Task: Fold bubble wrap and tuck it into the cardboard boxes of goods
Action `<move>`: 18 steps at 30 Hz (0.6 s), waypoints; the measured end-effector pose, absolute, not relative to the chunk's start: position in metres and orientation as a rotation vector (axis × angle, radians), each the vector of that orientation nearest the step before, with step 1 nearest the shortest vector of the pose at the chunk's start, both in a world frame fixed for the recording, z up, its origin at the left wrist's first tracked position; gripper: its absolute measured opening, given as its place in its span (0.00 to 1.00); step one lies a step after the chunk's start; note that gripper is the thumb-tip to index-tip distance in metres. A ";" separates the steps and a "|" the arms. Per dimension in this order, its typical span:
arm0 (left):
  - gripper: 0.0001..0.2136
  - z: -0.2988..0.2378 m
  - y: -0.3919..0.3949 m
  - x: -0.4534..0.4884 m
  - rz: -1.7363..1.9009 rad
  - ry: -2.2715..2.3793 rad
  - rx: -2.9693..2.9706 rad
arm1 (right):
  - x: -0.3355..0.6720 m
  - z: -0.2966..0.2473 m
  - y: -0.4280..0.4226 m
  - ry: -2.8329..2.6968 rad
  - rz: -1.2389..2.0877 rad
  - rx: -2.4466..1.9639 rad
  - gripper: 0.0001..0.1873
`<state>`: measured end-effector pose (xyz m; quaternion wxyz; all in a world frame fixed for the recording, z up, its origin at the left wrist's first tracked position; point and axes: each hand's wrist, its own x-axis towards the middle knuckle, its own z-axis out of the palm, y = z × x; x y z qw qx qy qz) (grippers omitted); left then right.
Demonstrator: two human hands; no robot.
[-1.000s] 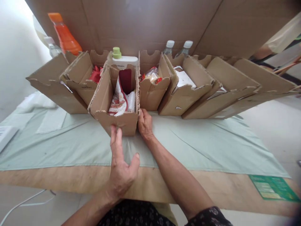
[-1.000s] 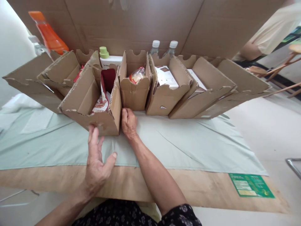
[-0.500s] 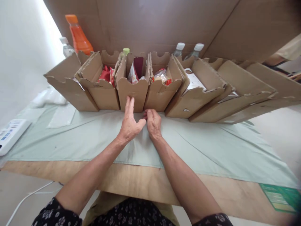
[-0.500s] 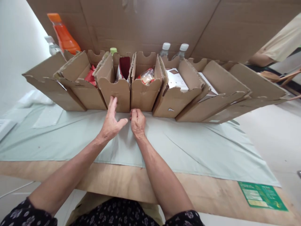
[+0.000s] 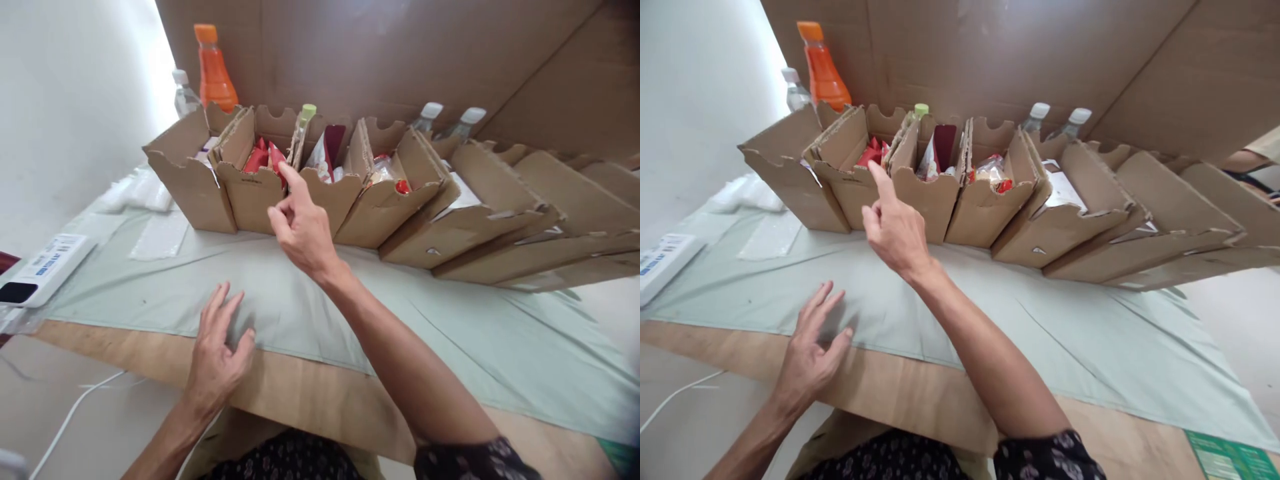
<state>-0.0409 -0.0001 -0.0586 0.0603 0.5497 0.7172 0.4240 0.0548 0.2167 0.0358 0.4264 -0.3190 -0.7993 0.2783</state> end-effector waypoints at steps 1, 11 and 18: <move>0.21 -0.066 -0.006 -0.045 1.310 2.200 1.689 | 0.041 0.044 0.225 -2.043 0.654 -0.824 0.28; 0.29 -0.081 -0.016 -0.046 1.836 1.920 0.963 | 0.070 0.066 0.148 -2.121 0.779 -0.850 0.07; 0.35 -0.080 -0.022 -0.039 1.867 1.808 1.042 | 0.228 0.075 0.071 -1.956 0.832 -1.004 0.05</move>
